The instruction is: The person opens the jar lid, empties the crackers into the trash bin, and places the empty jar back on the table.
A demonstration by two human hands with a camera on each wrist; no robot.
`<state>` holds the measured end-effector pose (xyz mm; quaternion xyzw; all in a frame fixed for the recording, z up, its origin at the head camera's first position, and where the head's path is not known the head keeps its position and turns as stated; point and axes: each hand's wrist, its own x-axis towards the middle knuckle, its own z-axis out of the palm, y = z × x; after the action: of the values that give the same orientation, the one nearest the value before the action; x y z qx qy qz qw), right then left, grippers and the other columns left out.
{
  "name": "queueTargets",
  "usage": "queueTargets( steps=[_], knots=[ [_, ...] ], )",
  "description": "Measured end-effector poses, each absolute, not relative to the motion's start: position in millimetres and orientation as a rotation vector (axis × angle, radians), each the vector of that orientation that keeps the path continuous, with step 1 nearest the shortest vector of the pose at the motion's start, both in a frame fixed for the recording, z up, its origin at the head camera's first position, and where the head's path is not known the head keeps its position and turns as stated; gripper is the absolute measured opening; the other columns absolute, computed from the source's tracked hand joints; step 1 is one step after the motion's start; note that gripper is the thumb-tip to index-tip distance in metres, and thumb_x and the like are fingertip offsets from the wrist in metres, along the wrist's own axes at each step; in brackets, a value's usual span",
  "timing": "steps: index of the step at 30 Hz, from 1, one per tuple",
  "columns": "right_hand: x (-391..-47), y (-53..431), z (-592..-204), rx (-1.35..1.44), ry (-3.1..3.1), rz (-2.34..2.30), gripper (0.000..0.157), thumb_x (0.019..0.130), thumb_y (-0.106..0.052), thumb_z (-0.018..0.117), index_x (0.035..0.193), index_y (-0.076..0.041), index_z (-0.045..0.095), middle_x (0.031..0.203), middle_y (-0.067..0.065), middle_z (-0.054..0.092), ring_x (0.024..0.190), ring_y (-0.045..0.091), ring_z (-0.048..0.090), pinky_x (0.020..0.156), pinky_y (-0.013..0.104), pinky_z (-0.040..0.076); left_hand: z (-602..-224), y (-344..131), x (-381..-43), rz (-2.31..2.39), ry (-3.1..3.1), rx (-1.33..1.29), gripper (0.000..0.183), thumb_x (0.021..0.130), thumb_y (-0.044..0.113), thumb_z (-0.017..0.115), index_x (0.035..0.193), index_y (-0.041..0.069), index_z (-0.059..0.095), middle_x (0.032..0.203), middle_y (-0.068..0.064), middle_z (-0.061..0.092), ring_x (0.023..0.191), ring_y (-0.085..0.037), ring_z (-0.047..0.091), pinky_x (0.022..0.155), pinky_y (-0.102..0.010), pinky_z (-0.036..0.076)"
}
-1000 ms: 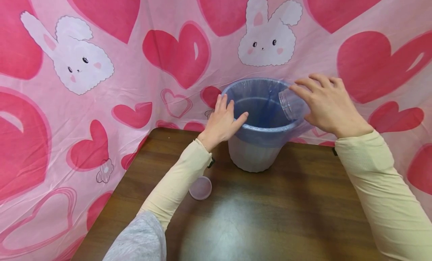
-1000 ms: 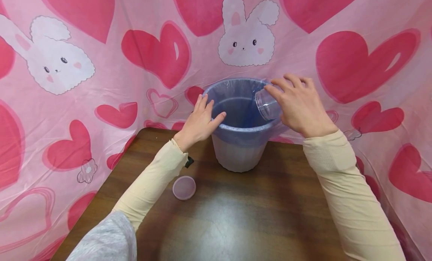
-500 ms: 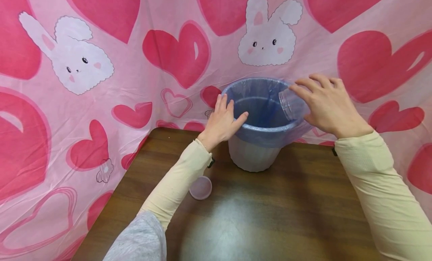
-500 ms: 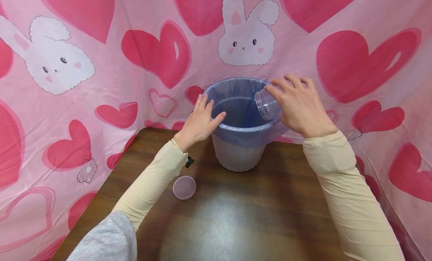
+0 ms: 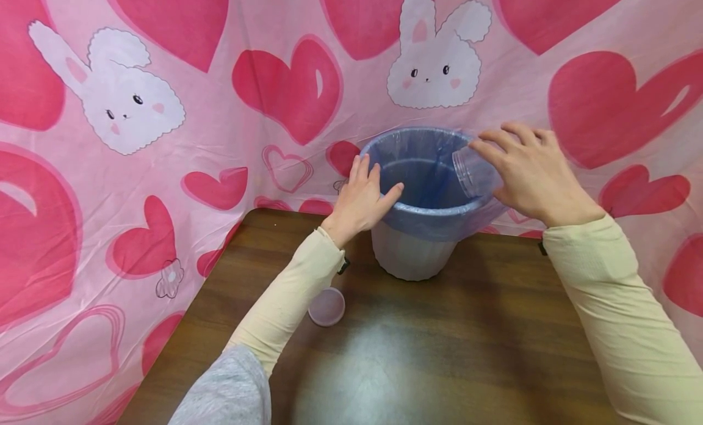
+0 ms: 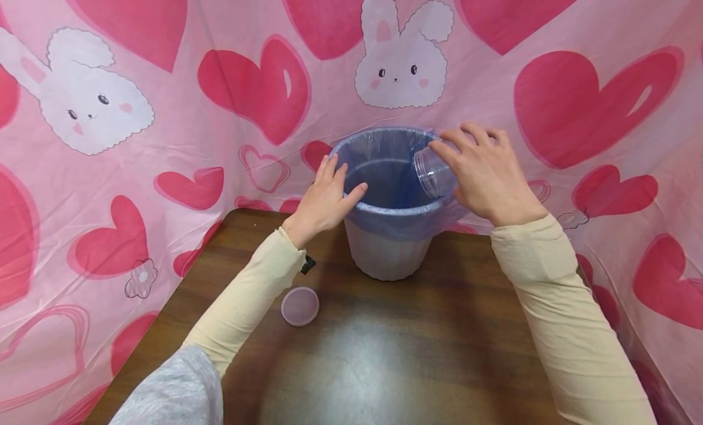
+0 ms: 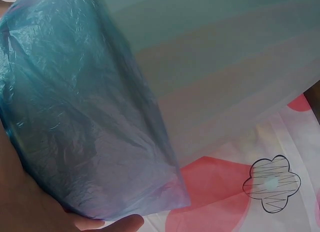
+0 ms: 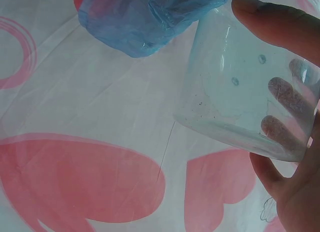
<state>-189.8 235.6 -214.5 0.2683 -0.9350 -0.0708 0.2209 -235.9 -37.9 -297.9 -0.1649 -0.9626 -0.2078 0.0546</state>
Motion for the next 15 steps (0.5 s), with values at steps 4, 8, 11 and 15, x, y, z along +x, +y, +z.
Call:
queueTargets(
  steps=[4, 8, 11, 15],
  knots=[
    [-189.1, 235.8, -215.1, 0.746, -2.578, -0.185, 0.086, 0.055, -0.006, 0.084, 0.134, -0.007, 0.052, 0.136, 0.021, 0.05, 0.126, 0.045, 0.037, 0.092, 0.066, 0.033, -298.4, -37.8, -236.3, -0.634, -2.922, -0.499, 0.083, 0.093, 0.064, 0.034, 0.151, 0.005, 0.029, 0.163, -0.013, 0.009, 0.151, -0.028, -0.002, 0.109, -0.054, 0.036],
    [-188.4, 235.6, -215.5, 0.749, -2.57, -0.178, 0.085, 0.055, -0.006, 0.084, 0.134, -0.007, 0.052, 0.136, 0.02, 0.05, 0.126, 0.044, 0.037, 0.092, 0.066, 0.033, -298.3, -37.4, -236.1, -0.637, -2.924, -0.502, 0.083, 0.093, 0.064, 0.034, 0.151, 0.005, 0.029, 0.163, -0.013, 0.009, 0.151, -0.027, -0.003, 0.11, -0.054, 0.035],
    [-187.9, 235.3, -216.2, 0.746, -2.567, -0.174, 0.087, 0.053, -0.007, 0.086, 0.133, -0.007, 0.052, 0.136, 0.02, 0.05, 0.126, 0.044, 0.037, 0.092, 0.066, 0.034, -298.3, -37.4, -235.7, -0.638, -2.924, -0.503, 0.083, 0.093, 0.063, 0.034, 0.151, 0.004, 0.029, 0.163, -0.013, 0.009, 0.151, -0.028, -0.003, 0.11, -0.054, 0.035],
    [-187.8, 235.4, -216.9, 0.746, -2.553, -0.162, 0.086, 0.053, -0.007, 0.086, 0.132, -0.008, 0.053, 0.135, 0.02, 0.051, 0.125, 0.044, 0.038, 0.091, 0.066, 0.034, -298.8, -37.7, -235.7, -0.646, -2.919, -0.505, 0.083, 0.093, 0.063, 0.034, 0.151, 0.004, 0.028, 0.163, -0.013, 0.009, 0.151, -0.028, -0.003, 0.11, -0.054, 0.035]
  ],
)
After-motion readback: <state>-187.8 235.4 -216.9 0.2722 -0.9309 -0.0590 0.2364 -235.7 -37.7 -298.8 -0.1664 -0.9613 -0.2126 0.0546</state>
